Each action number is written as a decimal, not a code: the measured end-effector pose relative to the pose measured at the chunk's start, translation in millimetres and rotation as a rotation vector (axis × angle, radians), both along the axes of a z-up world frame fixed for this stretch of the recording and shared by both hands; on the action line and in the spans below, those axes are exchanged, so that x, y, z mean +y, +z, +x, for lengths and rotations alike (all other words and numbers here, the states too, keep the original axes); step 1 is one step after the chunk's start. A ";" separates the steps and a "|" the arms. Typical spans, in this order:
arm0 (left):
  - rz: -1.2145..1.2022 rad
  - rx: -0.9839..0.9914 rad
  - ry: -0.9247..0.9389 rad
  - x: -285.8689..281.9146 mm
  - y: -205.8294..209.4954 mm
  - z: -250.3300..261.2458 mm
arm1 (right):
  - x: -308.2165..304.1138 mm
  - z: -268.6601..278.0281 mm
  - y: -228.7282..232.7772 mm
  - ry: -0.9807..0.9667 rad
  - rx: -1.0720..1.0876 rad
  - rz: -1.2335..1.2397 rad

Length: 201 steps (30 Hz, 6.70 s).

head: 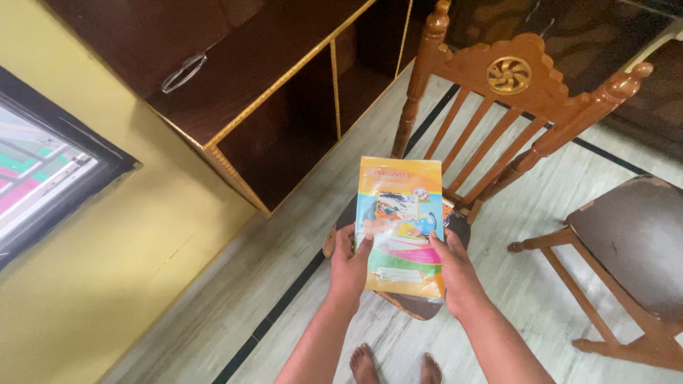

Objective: The person picks up books one at a time from a chair and places them onto a shelf inside a wooden cabinet.

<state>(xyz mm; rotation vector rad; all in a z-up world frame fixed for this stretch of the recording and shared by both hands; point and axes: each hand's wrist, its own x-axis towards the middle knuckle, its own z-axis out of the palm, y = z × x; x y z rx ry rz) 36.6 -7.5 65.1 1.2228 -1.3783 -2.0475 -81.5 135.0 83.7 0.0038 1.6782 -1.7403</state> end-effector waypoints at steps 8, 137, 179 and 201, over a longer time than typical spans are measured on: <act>-0.086 0.071 0.030 -1.6 17.4 16.6 | -6.4 12.9 28.5 0.046 -0.039 -0.001; -0.285 0.025 1.393 155.3 111.6 326.1 | -94.7 268.2 84.3 1.612 -0.082 -0.339; -0.238 -0.025 1.630 211.8 127.0 500.1 | -85.3 490.4 84.7 1.872 -0.065 -0.225; -0.279 -0.027 1.794 241.7 110.2 578.3 | -74.5 593.0 69.4 2.024 -0.134 -0.179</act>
